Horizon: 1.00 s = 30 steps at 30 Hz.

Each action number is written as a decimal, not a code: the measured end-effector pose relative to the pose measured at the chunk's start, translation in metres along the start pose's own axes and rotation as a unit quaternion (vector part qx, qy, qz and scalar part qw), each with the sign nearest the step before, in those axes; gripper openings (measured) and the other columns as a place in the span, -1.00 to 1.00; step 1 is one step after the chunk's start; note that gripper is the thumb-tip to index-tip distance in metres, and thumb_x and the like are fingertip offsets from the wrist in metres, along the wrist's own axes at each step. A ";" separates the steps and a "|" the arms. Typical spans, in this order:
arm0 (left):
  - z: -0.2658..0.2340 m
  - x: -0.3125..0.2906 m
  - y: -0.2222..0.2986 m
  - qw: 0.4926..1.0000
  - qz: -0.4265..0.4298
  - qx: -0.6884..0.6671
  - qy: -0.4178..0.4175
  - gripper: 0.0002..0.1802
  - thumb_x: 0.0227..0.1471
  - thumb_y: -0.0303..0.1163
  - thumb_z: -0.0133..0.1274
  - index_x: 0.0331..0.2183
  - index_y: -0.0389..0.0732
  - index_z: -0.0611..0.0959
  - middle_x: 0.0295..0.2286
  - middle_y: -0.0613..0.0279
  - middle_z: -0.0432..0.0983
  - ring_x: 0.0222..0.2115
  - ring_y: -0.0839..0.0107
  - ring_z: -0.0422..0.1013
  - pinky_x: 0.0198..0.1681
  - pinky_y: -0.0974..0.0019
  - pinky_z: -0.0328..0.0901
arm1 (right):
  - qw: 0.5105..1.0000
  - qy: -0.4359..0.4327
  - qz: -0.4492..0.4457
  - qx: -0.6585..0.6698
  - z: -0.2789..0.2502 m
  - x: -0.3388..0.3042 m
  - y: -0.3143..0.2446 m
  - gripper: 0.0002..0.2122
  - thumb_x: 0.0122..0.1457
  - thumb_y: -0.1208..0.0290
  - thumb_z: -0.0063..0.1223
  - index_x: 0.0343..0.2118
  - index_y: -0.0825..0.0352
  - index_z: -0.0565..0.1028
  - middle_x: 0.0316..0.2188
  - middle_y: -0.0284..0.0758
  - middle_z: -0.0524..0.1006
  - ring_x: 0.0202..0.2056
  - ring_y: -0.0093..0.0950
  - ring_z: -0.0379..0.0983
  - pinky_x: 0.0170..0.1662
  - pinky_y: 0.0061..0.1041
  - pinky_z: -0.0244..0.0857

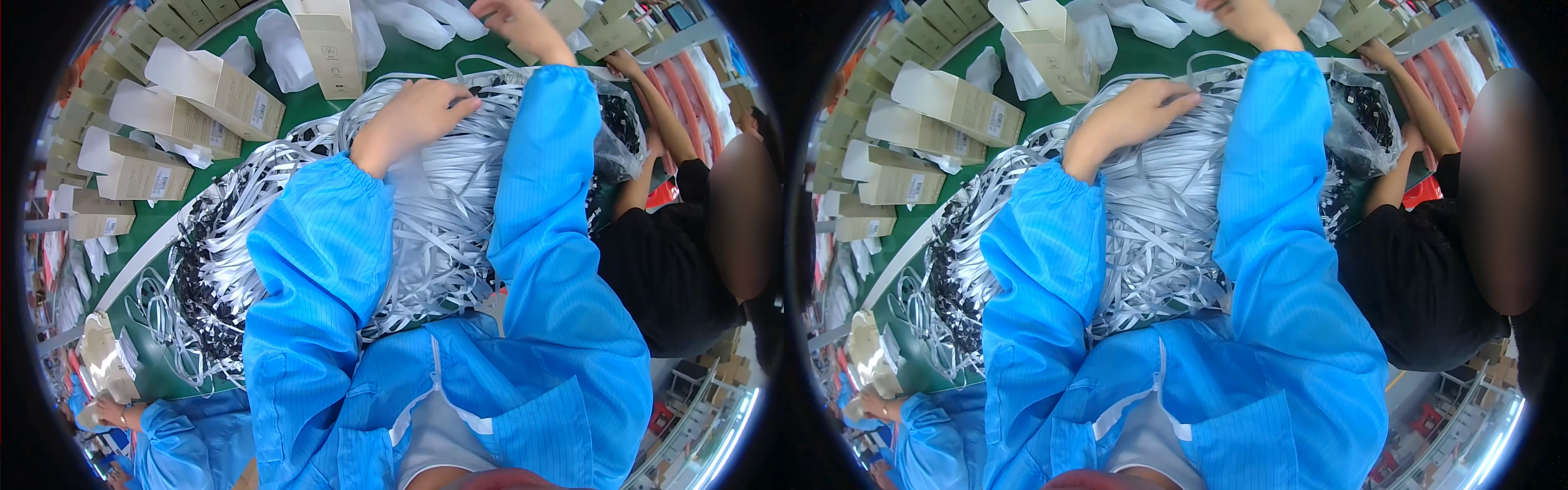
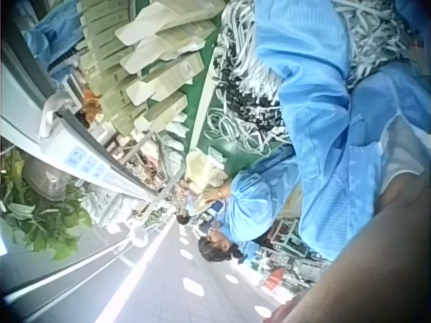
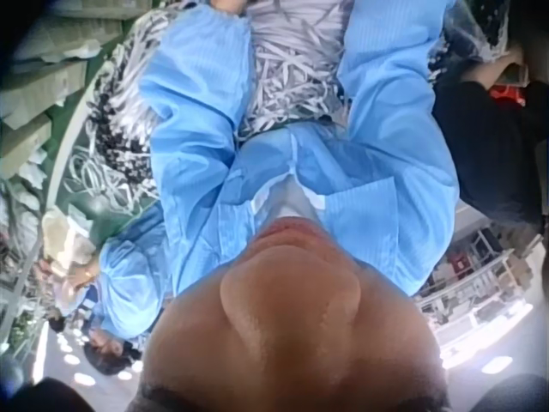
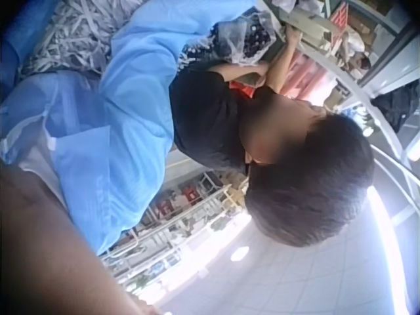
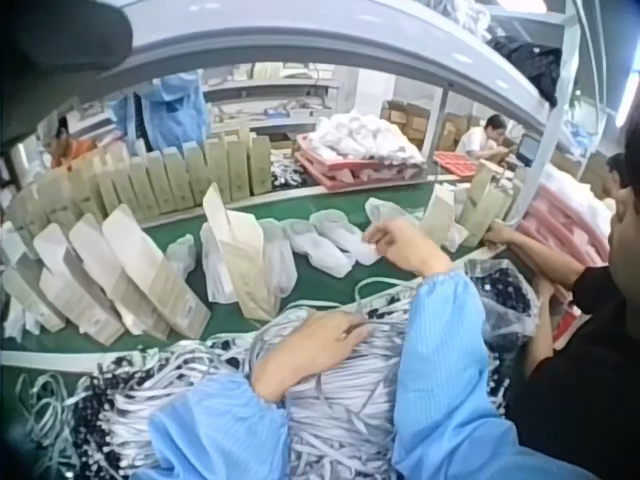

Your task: Organizing and packing small white cables on an assembly line.

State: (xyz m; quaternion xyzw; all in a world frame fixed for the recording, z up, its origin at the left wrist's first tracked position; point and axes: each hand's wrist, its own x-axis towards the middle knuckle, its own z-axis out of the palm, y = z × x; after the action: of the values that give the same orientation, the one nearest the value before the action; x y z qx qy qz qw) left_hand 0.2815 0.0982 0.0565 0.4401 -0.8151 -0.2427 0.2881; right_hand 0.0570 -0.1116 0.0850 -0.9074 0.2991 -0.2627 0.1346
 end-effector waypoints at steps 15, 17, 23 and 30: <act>-0.056 -0.038 0.072 0.987 -0.054 0.069 0.134 -0.12 0.03 0.07 0.18 0.13 -0.35 0.24 -0.27 -0.28 0.56 -0.19 -0.13 0.51 -0.11 0.03 0.37 | 0.969 -0.181 0.077 0.147 -0.062 -0.042 -0.178 -0.81 0.17 0.36 0.12 -0.44 0.42 0.50 -0.60 -0.47 0.47 -0.56 -0.72 0.31 -0.48 -0.67 0.17; -0.061 -0.034 0.072 0.992 0.033 0.013 0.123 -0.12 0.06 0.04 0.18 0.16 -0.34 0.21 -0.25 -0.24 0.56 -0.18 -0.07 0.52 -0.11 0.06 0.38 | 0.946 -0.186 0.070 0.257 -0.080 -0.054 -0.223 -0.78 0.22 0.34 0.10 -0.45 0.41 0.47 -0.64 -0.47 0.41 -0.62 -0.70 0.24 -0.50 -0.64 0.13; -0.061 -0.032 0.104 0.864 0.146 -0.482 0.020 -0.35 0.22 -0.04 0.04 0.12 -0.35 0.37 -0.33 0.01 0.59 -0.25 0.25 0.56 -0.14 0.26 0.40 | 0.936 -0.003 -0.177 0.304 -0.077 -0.048 -0.266 -0.73 0.28 0.34 0.02 -0.10 0.44 0.47 -0.12 -0.22 0.52 -0.13 -0.47 0.48 -0.16 -0.48 0.38; -0.107 -0.046 0.092 0.855 0.050 -0.466 -0.220 -0.58 0.30 -0.07 -0.07 -0.22 -0.29 0.58 -0.61 0.38 0.40 -0.57 0.60 0.37 -0.42 0.50 0.24 | 0.630 0.250 -0.106 0.728 -0.090 -0.060 -0.256 -0.71 0.37 0.17 -0.11 -0.40 0.30 0.34 -0.52 -0.51 0.27 -0.53 -0.65 0.19 -0.44 -0.61 0.13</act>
State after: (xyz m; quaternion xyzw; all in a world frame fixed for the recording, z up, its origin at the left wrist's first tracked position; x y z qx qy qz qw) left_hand 0.3223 0.1682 0.1810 0.1482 -0.6693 -0.6701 0.2845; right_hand 0.0865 0.1181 0.2381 -0.4395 -0.0654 -0.6239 0.6429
